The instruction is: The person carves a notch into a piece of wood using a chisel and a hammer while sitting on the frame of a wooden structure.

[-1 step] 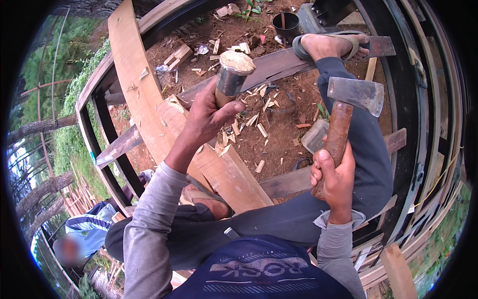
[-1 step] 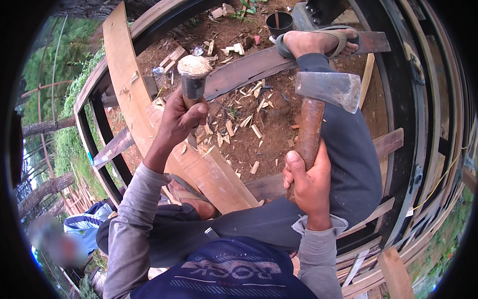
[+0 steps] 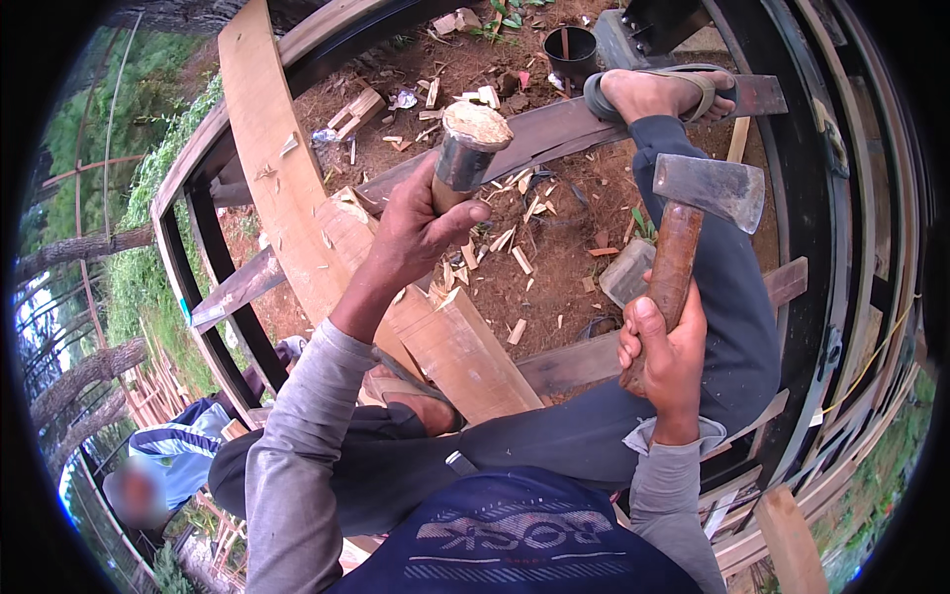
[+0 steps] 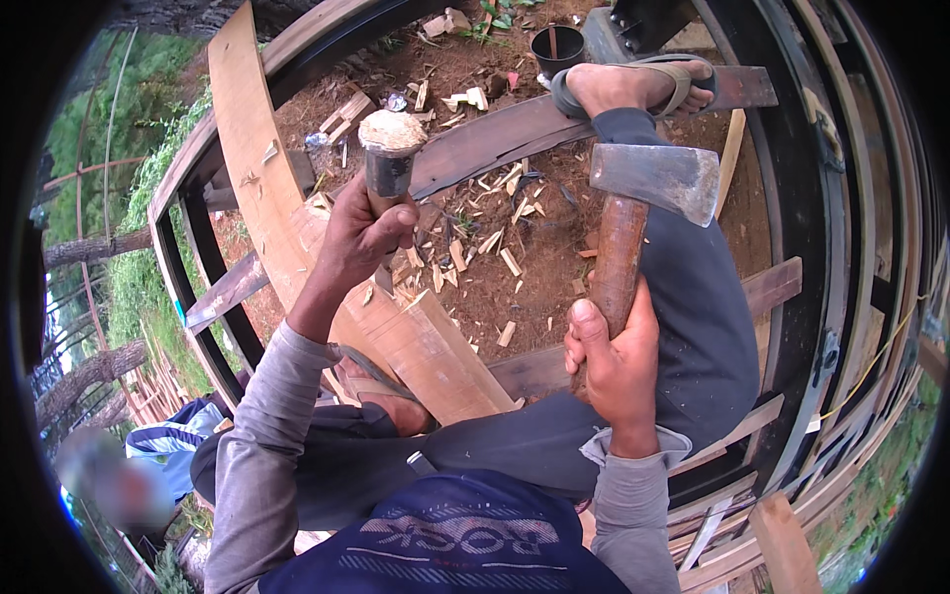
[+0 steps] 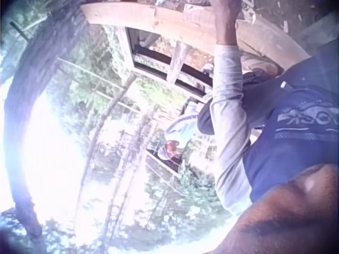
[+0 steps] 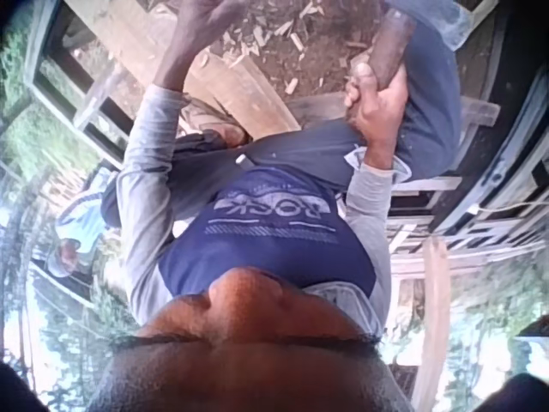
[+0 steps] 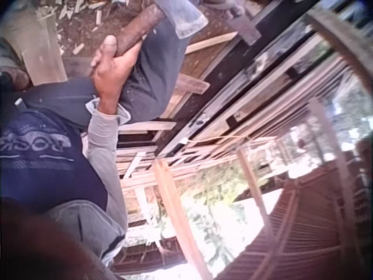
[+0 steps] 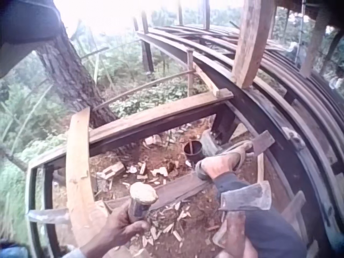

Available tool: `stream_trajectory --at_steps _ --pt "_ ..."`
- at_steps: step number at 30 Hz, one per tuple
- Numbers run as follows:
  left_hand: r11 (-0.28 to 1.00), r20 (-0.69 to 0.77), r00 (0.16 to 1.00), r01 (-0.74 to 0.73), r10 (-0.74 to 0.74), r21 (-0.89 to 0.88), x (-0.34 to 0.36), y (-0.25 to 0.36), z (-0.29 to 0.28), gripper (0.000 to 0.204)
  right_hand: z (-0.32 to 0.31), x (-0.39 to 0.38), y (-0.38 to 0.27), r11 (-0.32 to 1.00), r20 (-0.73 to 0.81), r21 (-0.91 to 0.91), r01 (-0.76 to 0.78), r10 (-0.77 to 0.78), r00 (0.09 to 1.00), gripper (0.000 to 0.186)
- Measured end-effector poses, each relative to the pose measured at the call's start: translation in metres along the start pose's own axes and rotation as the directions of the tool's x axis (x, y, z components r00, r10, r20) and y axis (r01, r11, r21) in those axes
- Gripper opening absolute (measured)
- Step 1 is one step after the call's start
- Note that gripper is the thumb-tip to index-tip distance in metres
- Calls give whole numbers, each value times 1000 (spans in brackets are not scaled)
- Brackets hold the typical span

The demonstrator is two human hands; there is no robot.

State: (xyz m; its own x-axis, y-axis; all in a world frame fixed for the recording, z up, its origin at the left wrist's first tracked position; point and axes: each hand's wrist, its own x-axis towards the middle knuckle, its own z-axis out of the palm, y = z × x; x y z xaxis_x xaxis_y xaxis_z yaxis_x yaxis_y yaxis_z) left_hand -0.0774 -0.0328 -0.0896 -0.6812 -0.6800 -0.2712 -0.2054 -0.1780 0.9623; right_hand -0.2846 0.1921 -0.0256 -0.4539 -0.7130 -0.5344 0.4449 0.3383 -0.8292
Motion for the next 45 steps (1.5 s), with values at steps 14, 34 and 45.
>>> stream_trajectory --at_steps 14,34,45 --pt "998 16 1000 -14 13 65 -12 13 6 45 2 -6 4 998 47 -43 41 -39 998 37" --pt "898 66 965 -261 254 354 -63 6 0 51 50 -57 -100 749 469 -585 312 -2 883 44" --pt "876 92 931 -364 354 317 -70 8 3 47 63 -80 -80 726 336 -101 680 -619 710 24"
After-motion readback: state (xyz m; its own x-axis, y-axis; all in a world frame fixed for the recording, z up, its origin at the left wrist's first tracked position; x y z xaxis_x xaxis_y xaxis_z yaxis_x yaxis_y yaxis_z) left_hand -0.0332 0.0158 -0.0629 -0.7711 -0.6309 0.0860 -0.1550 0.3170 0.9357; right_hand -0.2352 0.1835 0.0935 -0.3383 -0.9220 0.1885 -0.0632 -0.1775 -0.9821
